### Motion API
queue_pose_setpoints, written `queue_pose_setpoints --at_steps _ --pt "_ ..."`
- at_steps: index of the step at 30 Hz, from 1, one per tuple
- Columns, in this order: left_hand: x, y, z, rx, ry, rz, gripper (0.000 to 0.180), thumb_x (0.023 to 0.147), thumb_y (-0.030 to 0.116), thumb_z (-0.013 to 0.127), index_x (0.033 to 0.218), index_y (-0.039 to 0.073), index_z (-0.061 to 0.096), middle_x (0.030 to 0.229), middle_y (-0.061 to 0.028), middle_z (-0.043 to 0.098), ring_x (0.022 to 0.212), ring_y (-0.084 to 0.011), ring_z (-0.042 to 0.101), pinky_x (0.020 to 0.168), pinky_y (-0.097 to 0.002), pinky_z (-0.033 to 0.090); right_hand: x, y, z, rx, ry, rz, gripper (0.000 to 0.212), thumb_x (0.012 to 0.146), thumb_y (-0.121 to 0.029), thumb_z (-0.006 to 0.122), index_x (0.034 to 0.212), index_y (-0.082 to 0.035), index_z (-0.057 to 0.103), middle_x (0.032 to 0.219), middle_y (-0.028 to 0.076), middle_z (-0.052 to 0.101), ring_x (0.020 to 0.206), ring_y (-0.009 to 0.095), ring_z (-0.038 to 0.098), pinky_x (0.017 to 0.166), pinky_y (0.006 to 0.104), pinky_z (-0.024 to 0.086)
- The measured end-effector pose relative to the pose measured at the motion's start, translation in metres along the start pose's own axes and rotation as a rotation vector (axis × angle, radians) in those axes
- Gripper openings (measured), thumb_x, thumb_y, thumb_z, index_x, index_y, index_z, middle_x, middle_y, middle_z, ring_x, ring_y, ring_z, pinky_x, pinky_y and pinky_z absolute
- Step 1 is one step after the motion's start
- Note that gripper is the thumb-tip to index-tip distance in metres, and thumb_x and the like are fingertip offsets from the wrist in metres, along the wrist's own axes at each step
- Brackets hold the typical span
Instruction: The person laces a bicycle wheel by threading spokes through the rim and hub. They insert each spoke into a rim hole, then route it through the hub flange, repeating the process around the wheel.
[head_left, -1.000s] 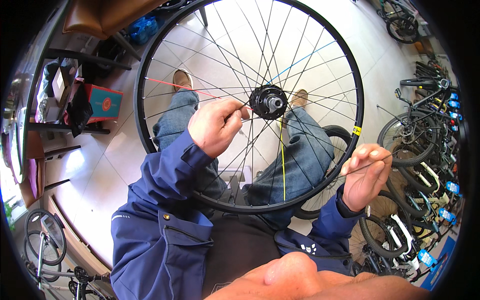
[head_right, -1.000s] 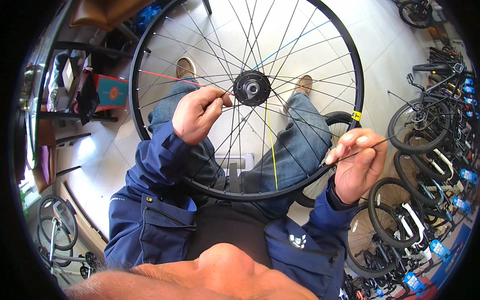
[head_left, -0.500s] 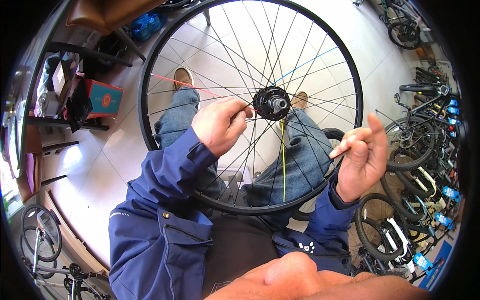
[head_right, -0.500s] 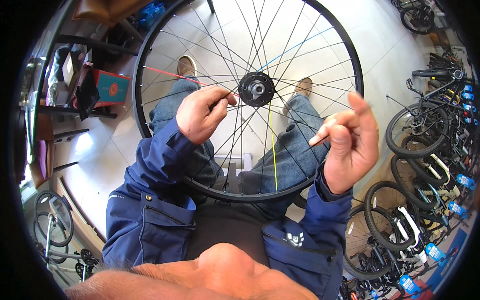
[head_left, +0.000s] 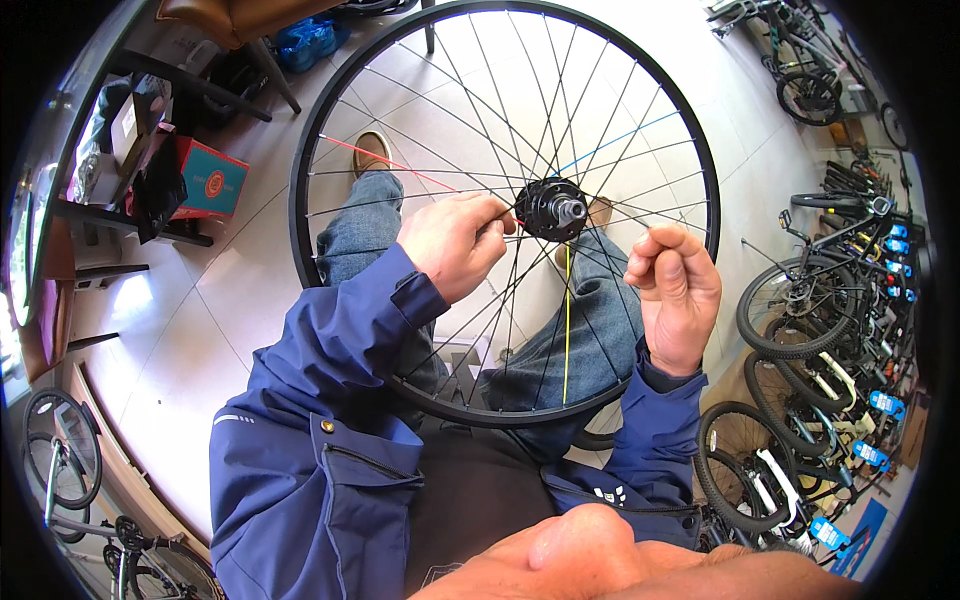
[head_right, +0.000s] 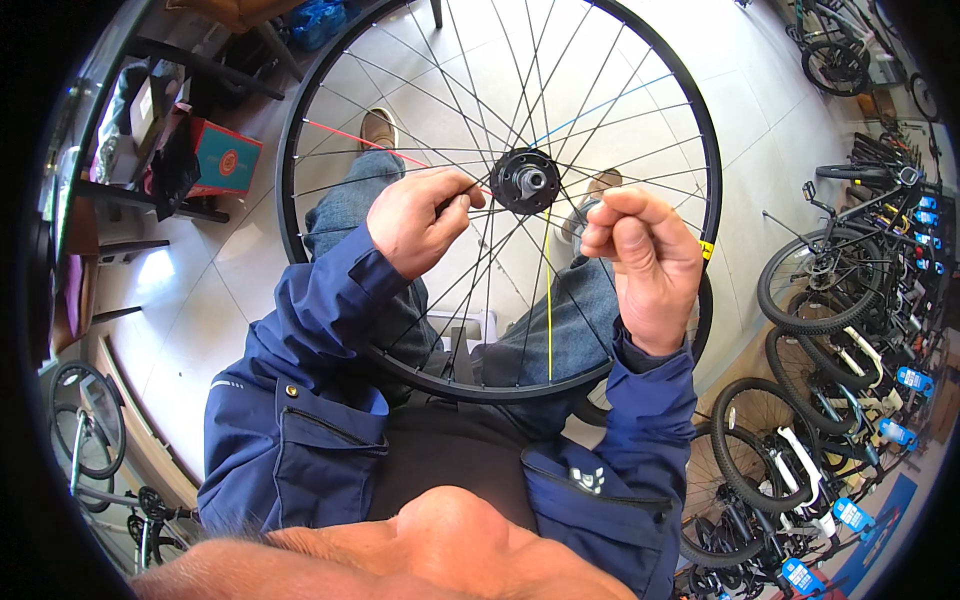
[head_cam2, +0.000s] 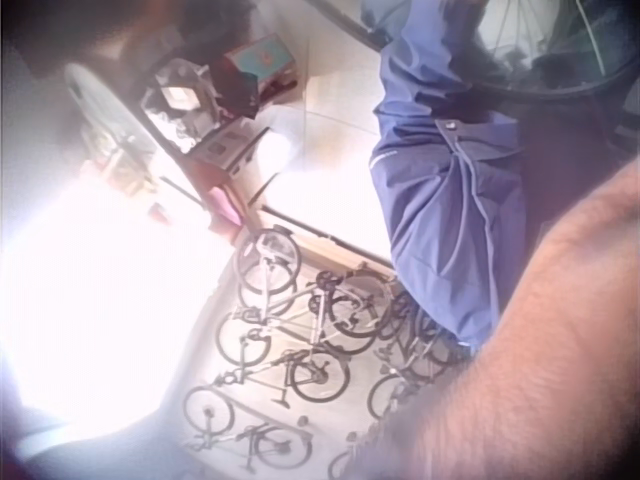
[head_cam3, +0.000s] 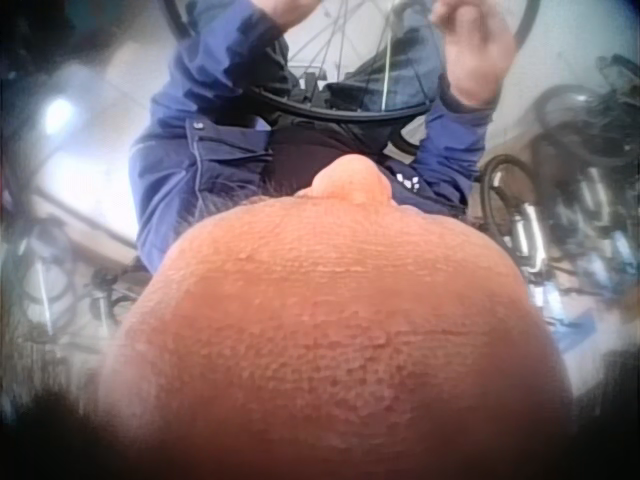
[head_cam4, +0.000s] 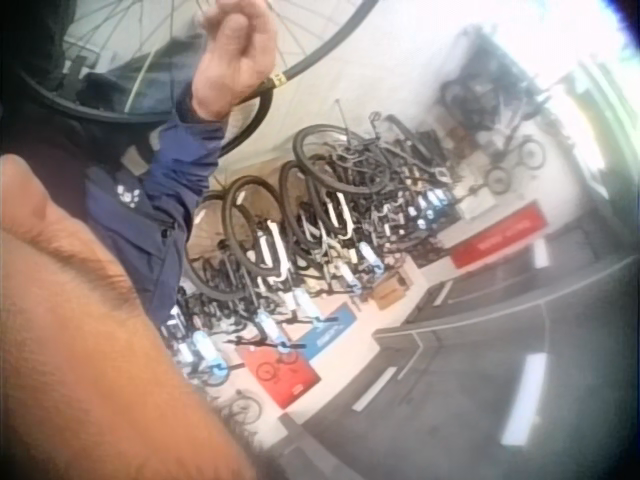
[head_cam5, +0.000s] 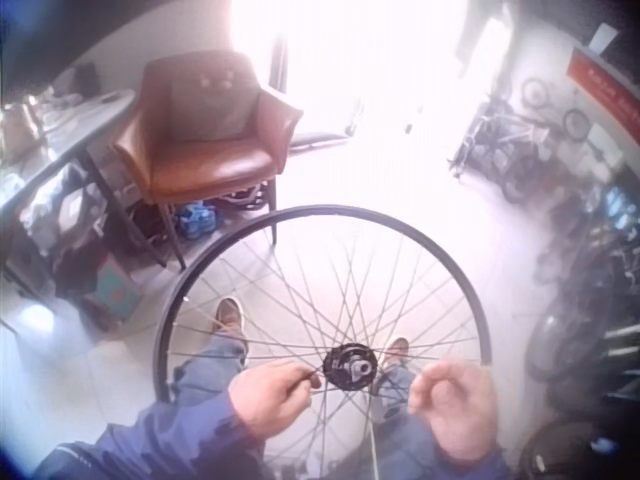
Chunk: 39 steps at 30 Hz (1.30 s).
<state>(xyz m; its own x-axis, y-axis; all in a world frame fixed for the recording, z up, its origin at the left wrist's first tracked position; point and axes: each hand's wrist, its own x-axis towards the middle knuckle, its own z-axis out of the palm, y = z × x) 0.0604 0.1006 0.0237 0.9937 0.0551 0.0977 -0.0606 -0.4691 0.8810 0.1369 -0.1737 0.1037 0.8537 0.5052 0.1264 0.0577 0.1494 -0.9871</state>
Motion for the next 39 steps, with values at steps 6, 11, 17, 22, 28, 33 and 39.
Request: queue_pose_setpoints --at_steps 6,11,17,22,28,33,39 --pt "-0.001 0.001 -0.002 0.01 0.007 -0.02 0.023 0.103 0.011 0.061 0.112 -0.002 0.077 0.101 -0.0188 0.077 0.093 -0.0368 0.075 0.086 -0.0441 0.06 0.01 0.0 0.019 -0.461 -0.054 -0.181 0.035 0.122 -0.028 0.058 0.122 0.004 0.072 0.115 0.01 0.073 0.09 0.017 0.072 0.078 0.0324 0.064" --pt "-0.001 0.002 -0.002 0.002 0.004 -0.033 0.023 0.103 0.012 0.061 0.111 -0.002 0.078 0.101 -0.0187 0.078 0.093 -0.0366 0.076 0.086 -0.0442 0.06 0.012 0.007 0.038 -0.781 0.039 -0.254 0.014 0.107 -0.001 0.076 0.119 0.001 0.069 0.107 0.012 0.08 0.091 0.018 0.082 0.08 0.0304 0.065" --pt "-0.001 0.0 -0.001 0.009 0.021 -0.021 0.022 0.103 0.012 0.062 0.11 -0.001 0.078 0.101 -0.0187 0.078 0.092 -0.0368 0.076 0.085 -0.0444 0.06 0.015 0.017 0.048 -0.678 0.0 -0.332 0.016 0.108 -0.003 0.076 0.122 0.001 0.069 0.107 0.013 0.084 0.094 0.022 0.084 0.083 0.0318 0.066" --pt "-0.001 0.0 -0.001 0.001 0.016 -0.026 0.022 0.103 0.011 0.062 0.11 -0.001 0.078 0.1 -0.0186 0.078 0.09 -0.0364 0.076 0.083 -0.0443 0.06 0.018 0.016 0.049 -0.81 -0.028 -0.391 0.011 0.105 -0.003 0.079 0.115 0.001 0.078 0.105 0.012 0.083 0.093 0.026 0.082 0.082 0.0347 0.064" --pt "-0.002 0.0 -0.003 0.014 0.026 -0.014 0.022 0.103 0.012 0.061 0.11 0.0 0.078 0.099 -0.0182 0.078 0.088 -0.0361 0.075 0.082 -0.0448 0.06 0.023 0.015 0.052 -0.899 -0.041 -0.433 0.011 0.1 -0.001 0.084 0.11 0.0 0.081 0.102 0.013 0.081 0.092 0.03 0.079 0.083 0.0374 0.063" --pt "-0.003 0.0 -0.002 0.017 0.026 -0.022 0.022 0.103 0.012 0.062 0.11 0.0 0.078 0.098 -0.018 0.077 0.089 -0.0362 0.075 0.082 -0.0449 0.06 0.025 0.015 0.053 -0.908 -0.041 -0.454 0.012 0.098 -0.001 0.085 0.109 0.0 0.081 0.101 0.012 0.08 0.091 0.03 0.078 0.083 0.0376 0.062" --pt "-0.003 -0.001 -0.002 0.013 0.024 -0.026 0.022 0.103 0.012 0.061 0.11 0.0 0.078 0.099 -0.0182 0.077 0.09 -0.0363 0.076 0.083 -0.0447 0.06 0.029 0.015 0.056 -0.928 -0.057 -0.508 0.015 0.094 0.001 0.087 0.108 -0.001 0.082 0.099 0.01 0.08 0.09 0.027 0.076 0.08 0.0359 0.061"
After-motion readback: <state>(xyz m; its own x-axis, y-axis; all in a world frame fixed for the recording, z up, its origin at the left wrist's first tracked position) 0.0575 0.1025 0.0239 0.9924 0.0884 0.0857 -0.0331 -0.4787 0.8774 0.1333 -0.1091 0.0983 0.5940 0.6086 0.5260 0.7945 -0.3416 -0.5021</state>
